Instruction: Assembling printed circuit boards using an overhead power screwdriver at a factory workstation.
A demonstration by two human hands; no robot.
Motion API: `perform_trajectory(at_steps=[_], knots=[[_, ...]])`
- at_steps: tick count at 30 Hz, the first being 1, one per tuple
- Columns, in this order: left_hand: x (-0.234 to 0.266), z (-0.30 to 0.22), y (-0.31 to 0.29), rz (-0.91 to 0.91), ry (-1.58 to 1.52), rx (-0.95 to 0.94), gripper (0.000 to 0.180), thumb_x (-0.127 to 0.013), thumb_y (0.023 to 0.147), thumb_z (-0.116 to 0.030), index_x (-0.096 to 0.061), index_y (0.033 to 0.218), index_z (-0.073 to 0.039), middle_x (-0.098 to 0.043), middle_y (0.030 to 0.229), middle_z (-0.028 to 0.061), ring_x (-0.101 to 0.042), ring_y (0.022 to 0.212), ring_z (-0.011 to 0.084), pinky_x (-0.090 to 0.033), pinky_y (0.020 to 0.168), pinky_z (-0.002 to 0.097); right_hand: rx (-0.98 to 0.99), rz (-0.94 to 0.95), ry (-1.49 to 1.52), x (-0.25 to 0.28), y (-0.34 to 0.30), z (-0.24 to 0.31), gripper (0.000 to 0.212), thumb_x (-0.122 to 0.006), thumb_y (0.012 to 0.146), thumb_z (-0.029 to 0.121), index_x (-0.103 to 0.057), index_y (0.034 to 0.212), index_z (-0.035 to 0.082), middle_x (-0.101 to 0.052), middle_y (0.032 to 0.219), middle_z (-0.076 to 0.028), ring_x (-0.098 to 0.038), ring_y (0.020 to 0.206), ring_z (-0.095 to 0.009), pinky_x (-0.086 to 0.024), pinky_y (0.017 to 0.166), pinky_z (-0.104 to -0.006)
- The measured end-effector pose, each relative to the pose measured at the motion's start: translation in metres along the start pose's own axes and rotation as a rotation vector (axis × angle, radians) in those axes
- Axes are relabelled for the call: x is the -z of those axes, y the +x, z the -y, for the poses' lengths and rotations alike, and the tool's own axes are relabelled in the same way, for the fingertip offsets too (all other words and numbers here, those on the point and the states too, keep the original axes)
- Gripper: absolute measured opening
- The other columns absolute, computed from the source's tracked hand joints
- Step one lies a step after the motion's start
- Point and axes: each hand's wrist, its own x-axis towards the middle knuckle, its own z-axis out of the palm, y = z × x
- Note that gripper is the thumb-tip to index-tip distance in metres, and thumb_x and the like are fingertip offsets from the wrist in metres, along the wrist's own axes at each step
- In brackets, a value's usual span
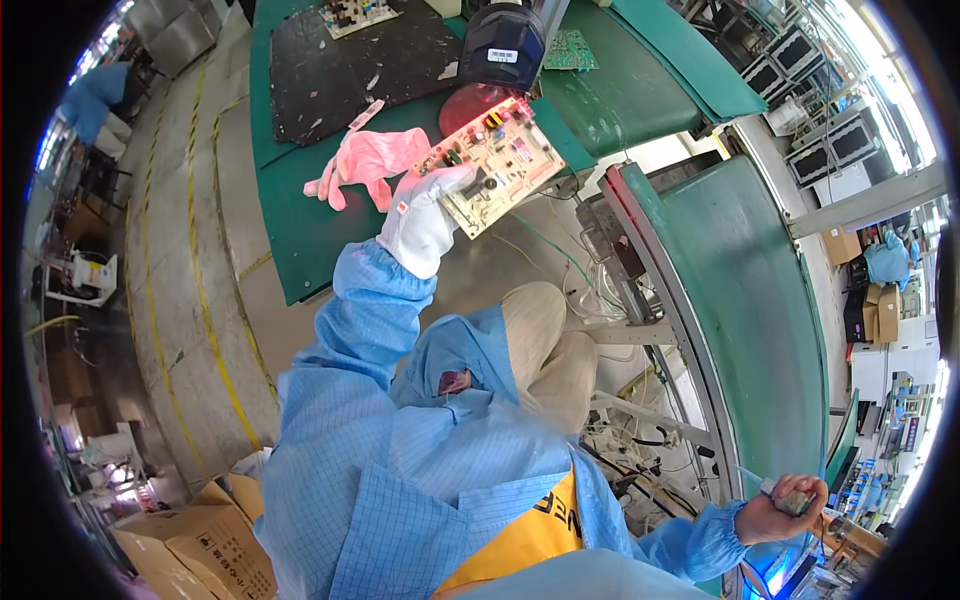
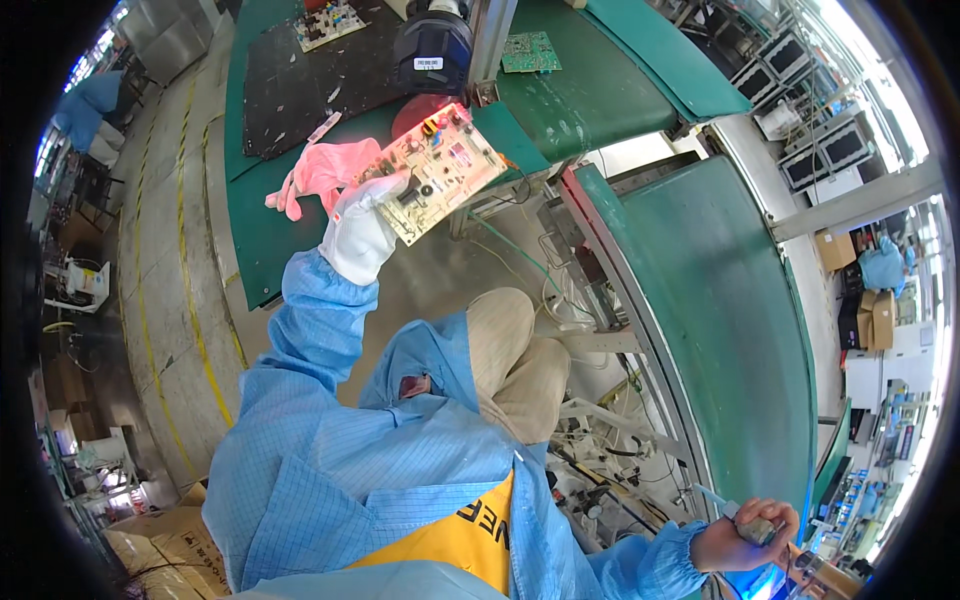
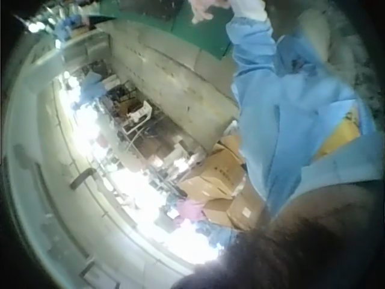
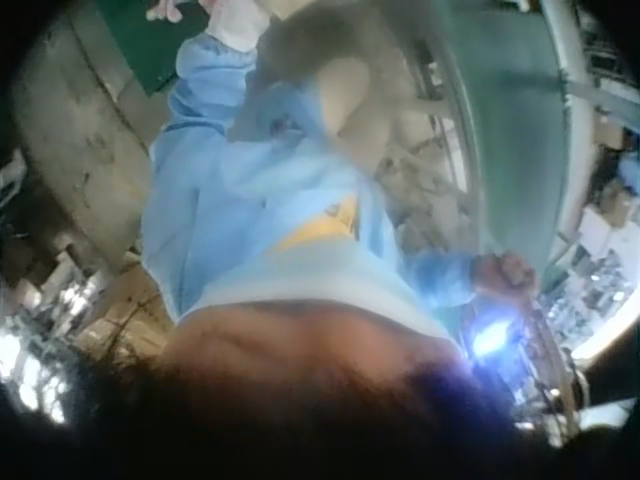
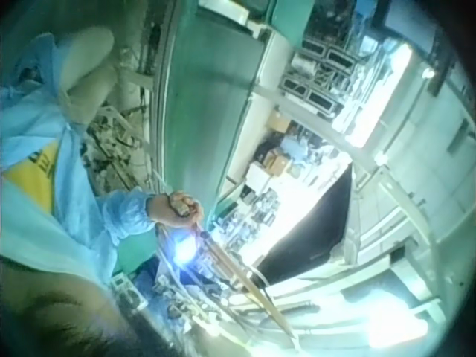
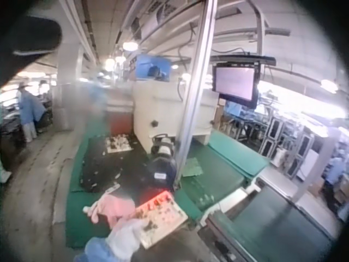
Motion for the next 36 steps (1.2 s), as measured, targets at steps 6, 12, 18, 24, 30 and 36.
perform_trajectory(at_steps=[6, 12, 18, 24, 30, 36], knots=[[0.002, -0.001, 0.023, -0.290, -0.567, 0.197, 0.026, -0.056, 0.085, -0.010, -0.055, 0.107, 0.005, -0.062, 0.103, 0.0144, -0.062, 0.093, 0.0245, -0.051, 0.087, 0.0367, 0.051, 0.009, -0.021, 0.002, -0.003, -0.002, 0.028, -0.040, 0.093, 0.026, -0.051, 0.090, 0.001, -0.044, 0.074, -0.005, -0.035, 0.050, -0.011, -0.028, 0.045, -0.0224], [-0.006, -0.014, 0.024, -0.269, -0.541, 0.188, 0.033, -0.054, 0.086, -0.006, -0.051, 0.117, 0.004, -0.059, 0.114, 0.0143, -0.059, 0.103, 0.0256, -0.048, 0.093, 0.0373, 0.064, -0.072, -0.038, 0.005, -0.004, -0.004, 0.028, -0.040, 0.093, 0.026, -0.051, 0.090, 0.001, -0.044, 0.073, -0.005, -0.034, 0.049, -0.011, -0.026, 0.044, -0.0220], [-0.019, -0.013, 0.022, -0.240, -0.550, 0.198, 0.036, -0.049, 0.087, -0.005, -0.046, 0.121, 0.006, -0.055, 0.119, 0.0186, -0.056, 0.107, 0.0291, -0.048, 0.093, 0.0383, 0.094, -0.045, -0.002, -0.007, -0.005, -0.001, 0.024, -0.042, 0.093, 0.023, -0.052, 0.088, 0.002, -0.045, 0.074, -0.006, -0.038, 0.051, -0.011, -0.029, 0.044, -0.0216], [-0.065, -0.001, 0.000, -0.041, -0.602, 0.369, 0.039, -0.052, 0.084, -0.001, -0.046, 0.122, 0.006, -0.057, 0.115, 0.0201, -0.061, 0.100, 0.0290, -0.053, 0.086, 0.0378, 0.120, -0.181, -0.014, -0.037, -0.002, -0.002, 0.027, -0.041, 0.094, 0.027, -0.049, 0.085, 0.002, -0.044, 0.073, -0.006, -0.037, 0.048, -0.011, -0.031, 0.040, -0.0215], [-0.130, 0.010, -0.026, 0.202, -0.572, 0.582, 0.043, -0.059, 0.078, 0.001, -0.050, 0.120, 0.005, -0.061, 0.111, 0.0161, -0.062, 0.098, 0.0228, -0.050, 0.089, 0.0331, 0.106, -0.105, 0.070, -0.066, 0.001, -0.003, 0.027, -0.040, 0.094, 0.027, -0.048, 0.085, 0.003, -0.044, 0.074, -0.007, -0.036, 0.047, -0.011, -0.031, 0.039, -0.0214], [-0.184, 0.030, -0.045, 0.425, -0.556, 0.582, 0.054, -0.068, 0.072, -0.001, -0.051, 0.123, -0.003, -0.063, 0.111, 0.0074, -0.060, 0.099, 0.0164, -0.045, 0.090, 0.0303, 0.069, 0.018, 0.146, -0.093, 0.002, -0.007, 0.024, -0.042, 0.091, 0.028, -0.047, 0.086, 0.004, -0.045, 0.076, -0.008, -0.036, 0.044, -0.010, -0.029, 0.036, -0.0207]])
